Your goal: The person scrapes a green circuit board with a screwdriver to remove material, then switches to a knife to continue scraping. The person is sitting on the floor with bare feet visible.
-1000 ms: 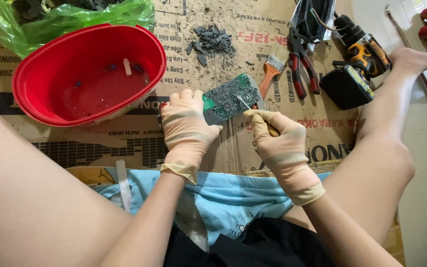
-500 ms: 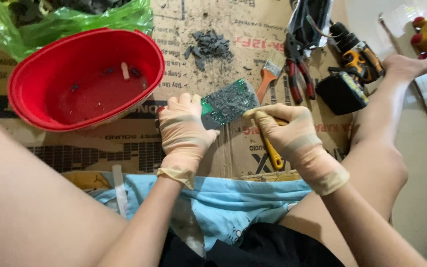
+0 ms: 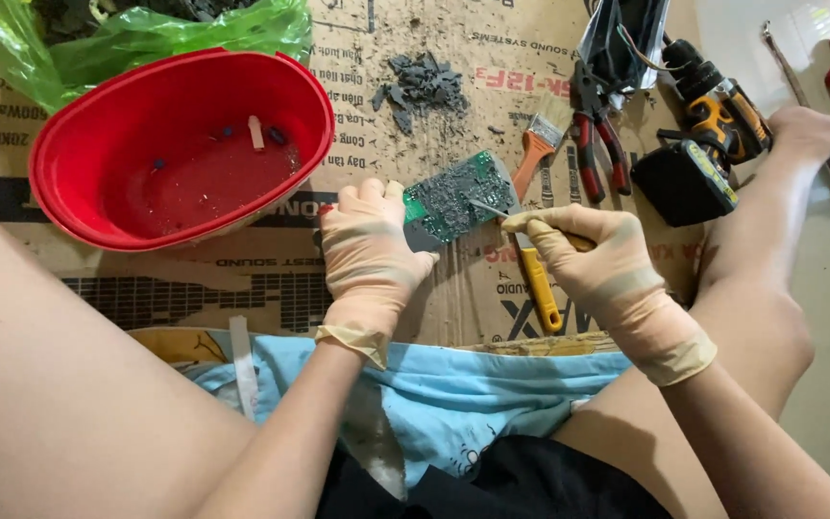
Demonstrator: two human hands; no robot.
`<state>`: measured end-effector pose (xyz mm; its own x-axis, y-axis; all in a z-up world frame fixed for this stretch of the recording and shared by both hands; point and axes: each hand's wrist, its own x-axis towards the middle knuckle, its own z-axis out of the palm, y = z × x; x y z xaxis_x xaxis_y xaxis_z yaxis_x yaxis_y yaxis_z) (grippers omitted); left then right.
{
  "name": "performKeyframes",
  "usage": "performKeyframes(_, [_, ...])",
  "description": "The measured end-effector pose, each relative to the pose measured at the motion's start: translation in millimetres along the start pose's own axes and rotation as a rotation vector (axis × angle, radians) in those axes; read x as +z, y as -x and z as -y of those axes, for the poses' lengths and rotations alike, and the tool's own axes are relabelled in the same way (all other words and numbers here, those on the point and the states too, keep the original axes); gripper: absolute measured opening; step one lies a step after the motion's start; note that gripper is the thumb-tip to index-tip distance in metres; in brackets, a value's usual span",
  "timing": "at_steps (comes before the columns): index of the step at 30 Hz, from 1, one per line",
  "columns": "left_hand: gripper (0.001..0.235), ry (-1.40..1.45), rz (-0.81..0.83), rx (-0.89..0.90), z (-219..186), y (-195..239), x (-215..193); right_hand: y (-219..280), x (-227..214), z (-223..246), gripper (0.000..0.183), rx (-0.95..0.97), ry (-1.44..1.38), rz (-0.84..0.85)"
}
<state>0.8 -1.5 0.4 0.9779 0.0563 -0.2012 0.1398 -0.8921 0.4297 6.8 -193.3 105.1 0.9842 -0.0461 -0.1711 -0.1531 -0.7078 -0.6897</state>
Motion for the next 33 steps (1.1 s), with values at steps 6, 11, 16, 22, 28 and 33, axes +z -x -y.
performKeyframes(6, [0.091, -0.024, 0.001, 0.011, 0.7, 0.2, 0.5, -8.7, 6.9, -0.4, 0.014, -0.009, 0.024, -0.026])
performKeyframes(11, [0.094, -0.046, 0.022, 0.019, 0.0, -5.2, 4.7, 8.0, 7.3, -9.4, 0.011, -0.083, -0.035, -0.041])
performKeyframes(16, [0.089, -0.082, 0.029, 0.001, -2.0, -6.6, 1.2, -4.6, 17.5, -22.6, 0.007, -0.485, 0.088, 0.015])
performKeyframes(22, [0.085, -0.027, 0.013, -0.038, -1.4, -8.6, 7.9, -5.5, 34.3, -20.1, 0.015, -0.273, 0.032, -0.064])
performKeyframes(28, [0.091, 0.001, -0.001, -0.032, -1.8, -4.3, 5.6, 3.3, 19.5, -0.1, 0.013, 0.075, 0.09, -0.125])
performKeyframes(33, [0.103, -0.017, 0.035, -0.048, 1.5, -10.0, 13.4, -7.2, 29.0, 4.8, 0.017, 0.077, 0.132, -0.096])
